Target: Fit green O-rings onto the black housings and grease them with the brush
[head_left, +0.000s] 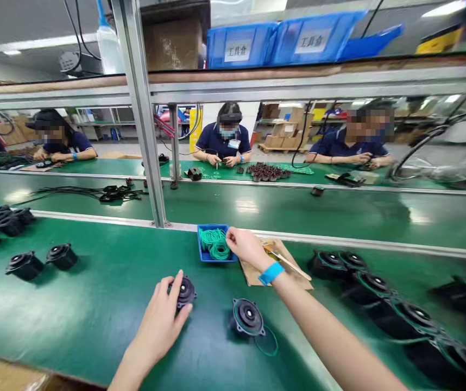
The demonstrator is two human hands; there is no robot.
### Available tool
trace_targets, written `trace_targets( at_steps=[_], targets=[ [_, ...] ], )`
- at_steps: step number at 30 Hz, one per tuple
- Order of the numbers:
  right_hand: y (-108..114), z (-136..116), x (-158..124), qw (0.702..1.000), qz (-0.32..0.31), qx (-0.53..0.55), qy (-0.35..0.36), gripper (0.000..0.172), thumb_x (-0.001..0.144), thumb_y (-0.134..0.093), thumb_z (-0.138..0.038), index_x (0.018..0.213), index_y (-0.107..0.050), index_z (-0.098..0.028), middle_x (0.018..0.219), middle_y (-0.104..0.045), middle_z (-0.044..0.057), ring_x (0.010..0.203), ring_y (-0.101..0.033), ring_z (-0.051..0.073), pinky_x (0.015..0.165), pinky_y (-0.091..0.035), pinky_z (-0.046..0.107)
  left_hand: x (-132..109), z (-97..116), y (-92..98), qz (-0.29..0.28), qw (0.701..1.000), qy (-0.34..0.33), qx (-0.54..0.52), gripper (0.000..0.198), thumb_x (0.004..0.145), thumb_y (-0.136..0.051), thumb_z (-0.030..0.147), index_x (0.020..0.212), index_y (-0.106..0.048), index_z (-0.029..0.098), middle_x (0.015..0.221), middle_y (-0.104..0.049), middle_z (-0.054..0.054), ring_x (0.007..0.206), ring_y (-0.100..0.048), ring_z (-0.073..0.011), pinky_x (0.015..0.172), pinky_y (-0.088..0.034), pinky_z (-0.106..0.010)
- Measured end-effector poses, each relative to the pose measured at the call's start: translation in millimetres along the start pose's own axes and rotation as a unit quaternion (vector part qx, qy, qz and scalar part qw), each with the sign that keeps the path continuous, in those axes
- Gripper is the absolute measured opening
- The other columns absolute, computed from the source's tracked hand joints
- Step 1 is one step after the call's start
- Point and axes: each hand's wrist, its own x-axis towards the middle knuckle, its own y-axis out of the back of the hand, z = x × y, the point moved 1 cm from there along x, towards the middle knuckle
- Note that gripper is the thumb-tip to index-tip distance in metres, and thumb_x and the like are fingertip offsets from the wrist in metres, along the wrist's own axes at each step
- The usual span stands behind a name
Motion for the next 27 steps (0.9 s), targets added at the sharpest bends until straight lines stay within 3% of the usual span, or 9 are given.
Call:
trace_targets(
  at_steps=[5, 13, 18, 22, 27],
  targets=[
    [-6, -16, -5, 0.994, -0.092, 0.054, 0.019, 0.009, 0.079, -0.053, -0.021, 0.071, -0.057, -0.018, 0.063, -0.061, 0.0, 0.058, -0.057, 0.014, 0.056, -0.043, 0.023, 3, -3, 2.1, 0.017, 0.996, -0.021, -0.085, 0.061, 0.087, -0.053, 0.026, 0.145, -0.033, 0.021, 0.133, -0.054, -0.013, 0.121, -0.055, -0.0269, 0.105, -0.044, -0.046],
    [-48, -51, -31, 0.965, -0.25, 0.061, 0.057, 0.014, 0.079, -0.059, -0.021, 0.074, -0.07, -0.015, 0.057, -0.063, -0.001, 0.048, -0.055, 0.011, 0.044, -0.039, 0.018, 9, -13, -6.0, 0.062, 0.974, -0.035, -0.215, 0.055, 0.079, -0.067, 0.02, 0.128, -0.044, 0.021, 0.125, -0.061, -0.011, 0.108, -0.065, -0.0234, 0.092, -0.055, -0.04],
    [-58, -59, -35, 0.959, -0.265, 0.013, 0.097, 0.018, 0.082, -0.059, -0.019, 0.077, -0.076, -0.015, 0.06, -0.067, 0.001, 0.053, -0.058, 0.013, 0.054, -0.043, 0.021, 8, -17, -3.6, 0.113, 0.978, -0.097, -0.148, 0.047, 0.079, -0.071, 0.022, 0.122, -0.053, 0.023, 0.129, -0.058, -0.011, 0.117, -0.06, -0.0253, 0.095, -0.056, -0.04],
    [-46, -63, -46, 0.955, -0.255, -0.029, 0.15, 0.025, 0.085, -0.055, -0.013, 0.096, -0.077, -0.017, 0.086, -0.07, 0.007, 0.079, -0.064, 0.019, 0.074, -0.046, 0.027, 5, -25, -4.4, 0.128, 0.978, -0.15, -0.061, 0.042, 0.084, -0.07, 0.028, 0.123, -0.057, 0.024, 0.127, -0.063, -0.01, 0.116, -0.063, -0.025, 0.098, -0.055, -0.041],
    [-30, -64, -65, 0.919, -0.264, -0.148, 0.253, 0.029, 0.088, -0.066, -0.033, 0.113, -0.071, -0.019, 0.1, -0.064, 0.008, 0.088, -0.063, 0.021, 0.076, -0.047, 0.029, 4, -30, -8.6, 0.181, 0.962, -0.206, -0.011, 0.037, 0.091, -0.06, 0.039, 0.121, -0.059, 0.018, 0.124, -0.067, -0.013, 0.11, -0.068, -0.0235, 0.093, -0.058, -0.037]
  ],
)
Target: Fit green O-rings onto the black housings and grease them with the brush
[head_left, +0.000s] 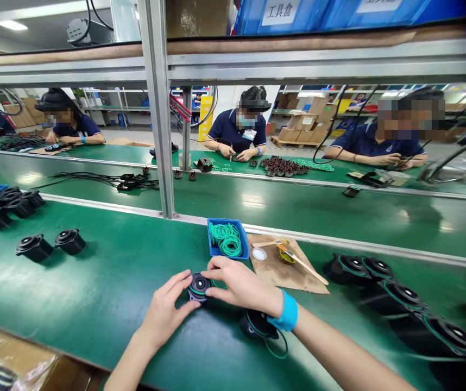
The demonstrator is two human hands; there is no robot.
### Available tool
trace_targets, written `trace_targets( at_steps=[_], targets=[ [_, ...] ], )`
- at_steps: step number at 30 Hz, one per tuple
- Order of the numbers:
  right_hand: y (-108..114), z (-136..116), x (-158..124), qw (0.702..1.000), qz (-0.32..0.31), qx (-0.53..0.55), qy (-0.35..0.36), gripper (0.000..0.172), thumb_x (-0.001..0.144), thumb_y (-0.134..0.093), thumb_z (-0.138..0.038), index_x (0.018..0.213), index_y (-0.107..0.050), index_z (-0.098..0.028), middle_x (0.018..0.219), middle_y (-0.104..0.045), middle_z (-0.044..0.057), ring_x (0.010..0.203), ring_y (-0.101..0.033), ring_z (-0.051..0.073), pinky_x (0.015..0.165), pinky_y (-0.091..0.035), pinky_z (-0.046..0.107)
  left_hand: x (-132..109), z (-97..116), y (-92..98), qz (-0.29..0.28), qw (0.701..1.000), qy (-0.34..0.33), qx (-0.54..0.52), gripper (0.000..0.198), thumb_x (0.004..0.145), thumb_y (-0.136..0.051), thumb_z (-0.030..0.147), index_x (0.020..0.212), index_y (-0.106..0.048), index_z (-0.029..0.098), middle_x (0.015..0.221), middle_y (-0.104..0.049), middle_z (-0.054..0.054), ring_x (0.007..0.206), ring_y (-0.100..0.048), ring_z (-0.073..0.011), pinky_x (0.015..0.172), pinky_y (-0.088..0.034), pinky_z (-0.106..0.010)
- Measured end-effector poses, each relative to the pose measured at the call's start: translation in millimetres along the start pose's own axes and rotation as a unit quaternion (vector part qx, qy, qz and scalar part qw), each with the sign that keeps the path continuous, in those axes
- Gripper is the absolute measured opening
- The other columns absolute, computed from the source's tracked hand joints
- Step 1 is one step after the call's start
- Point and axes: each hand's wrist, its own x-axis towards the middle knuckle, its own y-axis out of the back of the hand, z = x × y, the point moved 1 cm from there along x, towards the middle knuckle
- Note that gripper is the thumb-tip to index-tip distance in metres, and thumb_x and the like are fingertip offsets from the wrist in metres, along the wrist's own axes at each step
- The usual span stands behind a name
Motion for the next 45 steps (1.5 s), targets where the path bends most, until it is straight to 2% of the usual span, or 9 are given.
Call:
trace_targets(
  at_steps=[3, 7, 12, 16, 25, 30, 36, 41, 45],
  targets=[
    [-1, -3, -5, 0.998, -0.02, -0.063, 0.007, 0.03, 0.085, -0.069, -0.041, 0.103, -0.072, -0.017, 0.099, -0.064, 0.008, 0.087, -0.062, 0.021, 0.072, -0.046, 0.028, 0, 3, -1.9, 0.011, 0.999, -0.032, 0.028, 0.028, 0.094, -0.054, 0.039, 0.108, -0.064, 0.016, 0.119, -0.069, -0.014, 0.104, -0.071, -0.0225, 0.09, -0.06, -0.034],
    [-8, -10, -8, 0.986, -0.037, -0.164, -0.016, 0.022, 0.092, -0.062, -0.032, 0.082, -0.071, -0.014, 0.084, -0.066, 0.007, 0.079, -0.062, 0.02, 0.068, -0.043, 0.029, -1, 10, -5.4, 0.036, 0.995, -0.067, 0.065, 0.023, 0.098, -0.049, 0.03, 0.106, -0.065, 0.016, 0.111, -0.072, -0.013, 0.096, -0.073, -0.0203, 0.085, -0.061, -0.029],
    [-21, -20, -16, 0.975, 0.007, -0.222, -0.014, 0.029, 0.081, -0.075, -0.036, 0.094, -0.068, -0.012, 0.084, -0.066, 0.007, 0.076, -0.061, 0.022, 0.066, -0.042, 0.032, -2, 13, -8.9, 0.029, 0.994, -0.077, 0.067, 0.022, 0.098, -0.046, 0.022, 0.103, -0.066, 0.015, 0.117, -0.068, -0.016, 0.102, -0.071, -0.0211, 0.086, -0.06, -0.028],
    [-33, -24, -22, 0.959, 0.034, -0.283, 0.001, 0.007, 0.087, -0.068, -0.016, 0.083, -0.067, -0.011, 0.076, -0.064, 0.007, 0.073, -0.059, 0.021, 0.063, -0.04, 0.034, 1, 12, -8.9, 0.012, 0.996, -0.075, 0.045, 0.02, 0.097, -0.046, 0.021, 0.1, -0.065, 0.015, 0.118, -0.067, -0.016, 0.104, -0.07, -0.0208, 0.086, -0.06, -0.028],
    [-56, -44, -36, 0.934, 0.11, -0.336, 0.048, 0.017, 0.085, -0.051, -0.002, 0.081, -0.066, -0.01, 0.073, -0.061, 0.011, 0.066, -0.055, 0.022, 0.057, -0.04, 0.035, -9, 11, -18.5, 0.05, 0.986, -0.121, 0.105, 0.031, 0.099, -0.037, 0.012, 0.107, -0.066, 0.021, 0.111, -0.067, -0.013, 0.112, -0.067, -0.0233, 0.085, -0.061, -0.031],
    [-70, -51, -39, 0.916, 0.178, -0.356, 0.046, 0.025, 0.084, -0.046, 0.001, 0.099, -0.066, 0.0, 0.086, -0.066, 0.02, 0.074, -0.06, 0.026, 0.061, -0.045, 0.037, -15, 10, -23.1, 0.068, 0.984, -0.129, 0.102, 0.035, 0.097, -0.039, 0.008, 0.112, -0.066, 0.024, 0.1, -0.063, -0.009, 0.119, -0.062, -0.0245, 0.087, -0.06, -0.032],
    [-64, -58, -65, 0.952, 0.228, -0.202, -0.023, 0.021, 0.091, -0.052, -0.01, 0.109, -0.063, -0.013, 0.096, -0.066, 0.01, 0.083, -0.06, 0.022, 0.071, -0.049, 0.035, -4, 11, -11.2, 0.021, 1.0, -0.013, 0.007, 0.021, 0.088, -0.06, 0.019, 0.108, -0.063, 0.025, 0.111, -0.061, -0.008, 0.115, -0.063, -0.026, 0.099, -0.053, -0.046],
    [-54, -31, -103, 0.932, 0.235, -0.132, -0.241, 0.065, 0.074, -0.078, -0.025, 0.131, -0.049, -0.015, 0.117, -0.058, 0.018, 0.102, -0.057, 0.035, 0.081, -0.052, 0.049, 21, 15, -3.6, -0.114, 0.992, 0.048, -0.011, 0.081, 0.077, -0.073, 0.023, 0.146, -0.031, 0.026, 0.143, -0.045, -0.013, 0.132, -0.047, -0.0304, 0.107, -0.044, -0.049],
    [-54, -14, -110, 0.947, 0.169, 0.03, -0.272, 0.061, 0.075, -0.075, -0.021, 0.13, -0.048, -0.02, 0.12, -0.055, 0.012, 0.104, -0.06, 0.028, 0.088, -0.052, 0.042, 36, 16, -8.0, -0.184, 0.982, 0.037, -0.023, 0.071, 0.078, -0.069, 0.017, 0.141, -0.04, 0.03, 0.129, -0.057, -0.008, 0.115, -0.061, -0.0258, 0.099, -0.051, -0.041]
  ],
)
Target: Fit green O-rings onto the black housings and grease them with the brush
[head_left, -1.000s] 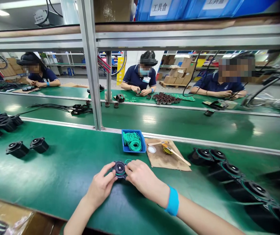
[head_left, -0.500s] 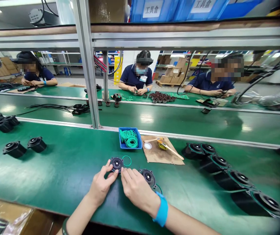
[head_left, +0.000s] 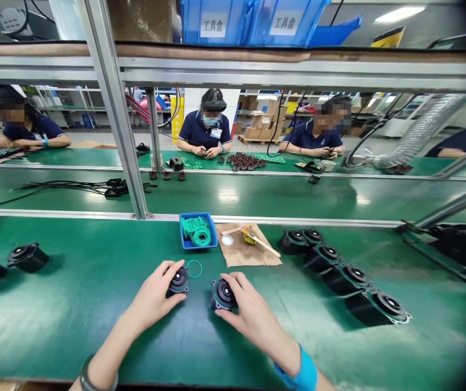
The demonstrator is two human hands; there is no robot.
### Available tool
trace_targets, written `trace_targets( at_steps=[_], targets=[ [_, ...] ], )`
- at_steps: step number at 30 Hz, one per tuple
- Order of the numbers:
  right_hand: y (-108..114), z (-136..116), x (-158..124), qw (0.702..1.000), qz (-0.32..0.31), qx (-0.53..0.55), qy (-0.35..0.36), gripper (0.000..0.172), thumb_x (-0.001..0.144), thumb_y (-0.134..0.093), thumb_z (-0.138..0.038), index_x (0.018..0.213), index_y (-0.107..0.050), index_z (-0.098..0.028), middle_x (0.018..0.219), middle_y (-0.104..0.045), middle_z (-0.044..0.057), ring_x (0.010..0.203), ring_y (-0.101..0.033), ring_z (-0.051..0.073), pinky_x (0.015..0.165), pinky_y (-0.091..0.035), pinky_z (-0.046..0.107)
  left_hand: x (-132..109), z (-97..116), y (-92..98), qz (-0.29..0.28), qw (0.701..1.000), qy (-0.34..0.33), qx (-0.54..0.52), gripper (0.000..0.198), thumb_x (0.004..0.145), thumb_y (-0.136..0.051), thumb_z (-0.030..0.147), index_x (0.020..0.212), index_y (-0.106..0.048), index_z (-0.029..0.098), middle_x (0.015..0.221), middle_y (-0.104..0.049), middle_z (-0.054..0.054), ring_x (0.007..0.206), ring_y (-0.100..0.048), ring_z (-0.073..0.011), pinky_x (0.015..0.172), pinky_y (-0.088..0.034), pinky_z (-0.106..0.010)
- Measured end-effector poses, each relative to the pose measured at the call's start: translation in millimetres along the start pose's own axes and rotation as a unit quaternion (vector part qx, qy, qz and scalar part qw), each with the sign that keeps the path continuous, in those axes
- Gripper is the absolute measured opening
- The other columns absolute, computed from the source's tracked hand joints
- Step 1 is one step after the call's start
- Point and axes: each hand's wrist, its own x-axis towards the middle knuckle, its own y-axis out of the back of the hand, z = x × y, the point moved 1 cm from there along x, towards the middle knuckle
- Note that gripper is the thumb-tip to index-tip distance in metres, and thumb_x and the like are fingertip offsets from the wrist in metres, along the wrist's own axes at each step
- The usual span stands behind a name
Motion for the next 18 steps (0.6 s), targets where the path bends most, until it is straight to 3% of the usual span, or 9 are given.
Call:
trace_targets(
  at_steps=[3, 4, 7, 9, 12, 15, 18],
  targets=[
    [5, 2, 13, 0.996, -0.025, 0.084, 0.01, 0.069, 0.076, -0.075, -0.027, 0.136, -0.043, -0.02, 0.126, -0.052, 0.012, 0.113, -0.056, 0.026, 0.095, -0.049, 0.039, 2, 1, 2.3, -0.007, 1.0, 0.014, 0.008, 0.064, 0.075, -0.069, 0.016, 0.135, -0.048, 0.028, 0.122, -0.06, -0.007, 0.108, -0.064, -0.0252, 0.093, -0.054, -0.039],
    [8, 4, 21, 0.995, -0.028, 0.097, 0.018, 0.063, 0.08, -0.072, -0.03, 0.136, -0.043, -0.019, 0.124, -0.054, 0.012, 0.111, -0.057, 0.026, 0.092, -0.05, 0.039, 1, 1, 3.9, -0.009, 1.0, 0.019, 0.01, 0.063, 0.074, -0.07, 0.016, 0.133, -0.05, 0.027, 0.12, -0.061, -0.007, 0.107, -0.064, -0.0253, 0.093, -0.054, -0.039],
    [16, 12, 56, 0.993, -0.054, 0.089, 0.056, 0.024, 0.096, -0.048, -0.025, 0.116, -0.058, -0.017, 0.107, -0.062, 0.01, 0.095, -0.061, 0.021, 0.082, -0.05, 0.035, -6, 0, 9.5, -0.002, 0.999, 0.03, 0.021, 0.064, 0.074, -0.069, 0.014, 0.133, -0.049, 0.028, 0.124, -0.06, -0.007, 0.111, -0.062, -0.0259, 0.096, -0.053, -0.041],
    [13, 18, 82, 0.988, -0.099, 0.075, 0.096, 0.013, 0.092, -0.052, -0.017, 0.097, -0.064, -0.017, 0.097, -0.064, 0.007, 0.088, -0.061, 0.019, 0.08, -0.048, 0.031, -12, -1, 11.6, 0.024, 0.998, 0.032, 0.045, 0.072, 0.075, -0.069, 0.015, 0.14, -0.042, 0.029, 0.134, -0.055, -0.01, 0.122, -0.055, -0.0293, 0.102, -0.048, -0.046],
    [-4, 20, 111, 0.973, -0.168, 0.067, 0.142, 0.007, 0.08, -0.068, -0.013, 0.086, -0.065, -0.017, 0.091, -0.062, 0.002, 0.078, -0.06, 0.015, 0.075, -0.047, 0.025, -19, 2, 8.6, 0.055, 0.994, 0.025, 0.09, 0.082, 0.076, -0.074, 0.024, 0.146, -0.033, 0.031, 0.146, -0.044, -0.013, 0.136, -0.041, -0.0361, 0.108, -0.039, -0.058],
    [-15, 18, 117, 0.968, -0.187, 0.055, 0.156, 0.006, 0.081, -0.066, -0.014, 0.079, -0.062, -0.017, 0.09, -0.059, 0.0, 0.074, -0.058, 0.013, 0.071, -0.045, 0.023, -21, 7, -1.1, 0.034, 0.995, 0.018, 0.092, 0.087, 0.076, -0.075, 0.026, 0.149, -0.027, 0.032, 0.149, -0.04, -0.014, 0.137, -0.037, -0.0367, 0.107, -0.039, -0.059],
    [-3, 23, 101, 0.979, -0.152, 0.048, 0.13, 0.008, 0.09, -0.053, -0.013, 0.084, -0.057, -0.017, 0.086, -0.058, 0.001, 0.074, -0.056, 0.014, 0.07, -0.044, 0.025, -21, 13, -12.4, 0.014, 0.996, 0.019, 0.081, 0.09, 0.075, -0.076, 0.023, 0.149, -0.025, 0.033, 0.149, -0.039, -0.015, 0.138, -0.036, -0.0371, 0.106, -0.041, -0.058]
  ],
)
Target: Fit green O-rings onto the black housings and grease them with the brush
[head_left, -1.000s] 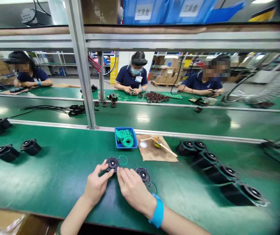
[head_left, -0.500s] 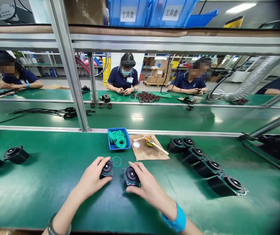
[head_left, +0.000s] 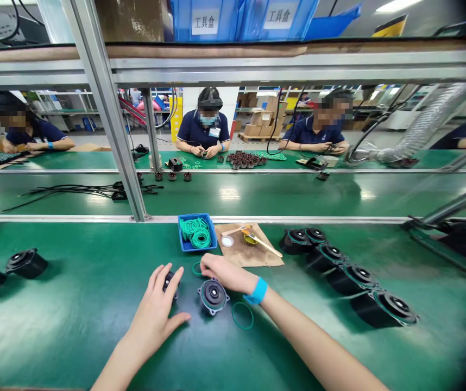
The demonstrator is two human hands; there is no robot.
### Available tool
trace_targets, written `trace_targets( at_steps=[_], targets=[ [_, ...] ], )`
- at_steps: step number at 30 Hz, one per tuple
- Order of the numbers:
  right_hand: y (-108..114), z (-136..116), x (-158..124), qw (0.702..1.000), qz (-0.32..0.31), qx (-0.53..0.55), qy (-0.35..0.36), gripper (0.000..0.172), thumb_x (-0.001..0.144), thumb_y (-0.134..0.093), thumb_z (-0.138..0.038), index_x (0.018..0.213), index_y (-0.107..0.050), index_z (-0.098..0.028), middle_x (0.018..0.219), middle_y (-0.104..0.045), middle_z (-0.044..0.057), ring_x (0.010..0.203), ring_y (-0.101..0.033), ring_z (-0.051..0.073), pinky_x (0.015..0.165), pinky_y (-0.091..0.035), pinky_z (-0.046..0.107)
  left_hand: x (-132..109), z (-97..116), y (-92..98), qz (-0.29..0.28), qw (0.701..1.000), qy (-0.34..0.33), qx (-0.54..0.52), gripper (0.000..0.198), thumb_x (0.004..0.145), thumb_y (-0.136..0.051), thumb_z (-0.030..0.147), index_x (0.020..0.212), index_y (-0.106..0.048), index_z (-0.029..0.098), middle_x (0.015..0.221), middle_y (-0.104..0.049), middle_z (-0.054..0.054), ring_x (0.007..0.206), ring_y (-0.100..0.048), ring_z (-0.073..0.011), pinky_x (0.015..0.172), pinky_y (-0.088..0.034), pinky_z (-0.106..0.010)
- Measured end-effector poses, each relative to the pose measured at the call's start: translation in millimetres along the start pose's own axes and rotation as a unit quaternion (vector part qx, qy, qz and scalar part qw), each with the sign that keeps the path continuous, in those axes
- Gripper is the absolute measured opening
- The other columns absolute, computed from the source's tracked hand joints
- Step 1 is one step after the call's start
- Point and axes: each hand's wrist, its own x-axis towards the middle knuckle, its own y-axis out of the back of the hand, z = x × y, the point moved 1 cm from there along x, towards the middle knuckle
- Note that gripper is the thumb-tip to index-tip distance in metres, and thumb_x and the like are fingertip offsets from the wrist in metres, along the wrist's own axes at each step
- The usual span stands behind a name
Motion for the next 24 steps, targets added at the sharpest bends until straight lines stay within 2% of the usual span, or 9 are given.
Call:
trace_targets(
  at_steps=[4, 6, 9, 12, 15, 17, 20, 22, 24],
  targets=[
    [10, 0, -59, 0.996, 0.063, -0.002, -0.057, 0.012, 0.094, -0.042, -0.012, 0.096, -0.052, -0.019, 0.083, -0.057, 0.002, 0.074, -0.056, 0.016, 0.07, -0.044, 0.027, 1, 14, -11.8, -0.009, 1.0, -0.003, -0.02, 0.1, 0.071, -0.081, 0.027, 0.151, -0.02, 0.034, 0.155, -0.027, -0.018, 0.142, -0.027, -0.042, 0.103, -0.04, -0.064],
    [2, -2, -90, 0.995, 0.055, -0.006, -0.088, 0.006, 0.09, -0.052, -0.014, 0.09, -0.054, -0.02, 0.083, -0.058, 0.002, 0.071, -0.058, 0.016, 0.065, -0.044, 0.026, 3, 23, -17.8, -0.016, 0.999, -0.009, -0.032, 0.107, 0.068, -0.084, 0.03, 0.151, -0.017, 0.034, 0.158, -0.018, -0.019, 0.143, -0.021, -0.0451, 0.102, -0.039, -0.067],
    [-24, -7, -123, 0.988, 0.018, -0.052, -0.147, 0.007, 0.084, -0.063, -0.016, 0.086, -0.057, -0.02, 0.09, -0.059, 0.004, 0.075, -0.062, 0.018, 0.066, -0.048, 0.027, 11, 38, -27.3, -0.018, 0.999, -0.023, -0.031, 0.111, 0.066, -0.085, 0.03, 0.152, -0.015, 0.033, 0.159, -0.01, -0.021, 0.144, -0.017, -0.0476, 0.101, -0.039, -0.068],
    [-46, -11, -138, 0.981, 0.029, -0.099, -0.167, 0.007, 0.086, -0.057, -0.014, 0.085, -0.056, -0.021, 0.094, -0.06, 0.006, 0.076, -0.065, 0.021, 0.067, -0.049, 0.029, 22, 50, -35.9, -0.024, 0.999, -0.032, 0.009, 0.096, 0.068, -0.083, 0.022, 0.148, -0.03, 0.029, 0.156, -0.021, -0.023, 0.141, -0.024, -0.0477, 0.099, -0.043, -0.066],
    [-50, -7, -145, 0.983, 0.074, -0.008, -0.171, 0.011, 0.092, -0.047, -0.018, 0.083, -0.051, -0.022, 0.082, -0.061, 0.002, 0.068, -0.064, 0.018, 0.064, -0.048, 0.028, 35, 60, -42.8, -0.036, 0.996, -0.026, 0.073, 0.076, 0.069, -0.081, 0.016, 0.137, -0.048, 0.026, 0.145, -0.039, -0.022, 0.131, -0.04, -0.047, 0.09, -0.052, -0.06],
    [-42, 2, -150, 0.965, 0.129, 0.126, -0.188, 0.018, 0.097, -0.038, -0.029, 0.082, -0.045, -0.023, 0.072, -0.058, -0.001, 0.056, -0.059, 0.015, 0.058, -0.047, 0.027, 42, 67, -47.8, -0.039, 0.993, -0.029, 0.104, 0.071, 0.07, -0.08, 0.017, 0.134, -0.052, 0.028, 0.138, -0.047, -0.021, 0.124, -0.046, -0.0456, 0.081, -0.057, -0.056],
    [-23, 15, -159, 0.893, 0.269, 0.275, -0.234, 0.03, 0.096, -0.034, -0.052, 0.093, -0.043, -0.023, 0.069, -0.051, -0.003, 0.047, -0.048, 0.012, 0.044, -0.04, 0.024, 50, 81, -58.4, -0.039, 0.99, -0.049, 0.126, 0.07, 0.071, -0.079, 0.025, 0.135, -0.051, 0.031, 0.132, -0.052, -0.019, 0.118, -0.05, -0.0439, 0.073, -0.06, -0.052],
    [-11, 19, -167, 0.862, 0.333, 0.291, -0.25, 0.042, 0.09, -0.042, -0.059, 0.108, -0.045, -0.022, 0.074, -0.048, -0.002, 0.049, -0.046, 0.013, 0.041, -0.038, 0.024, 55, 97, -68.4, -0.046, 0.988, -0.062, 0.13, 0.07, 0.071, -0.08, 0.028, 0.135, -0.051, 0.031, 0.13, -0.053, -0.02, 0.115, -0.052, -0.0441, 0.07, -0.06, -0.052],
    [-2, 20, -176, 0.872, 0.335, 0.256, -0.249, 0.053, 0.083, -0.057, -0.057, 0.119, -0.048, -0.021, 0.076, -0.048, -0.001, 0.055, -0.049, 0.014, 0.047, -0.043, 0.025, 62, 118, -80.6, -0.065, 0.987, -0.073, 0.129, 0.072, 0.071, -0.081, 0.03, 0.136, -0.051, 0.028, 0.13, -0.054, -0.022, 0.114, -0.052, -0.0454, 0.069, -0.06, -0.052]
  ],
)
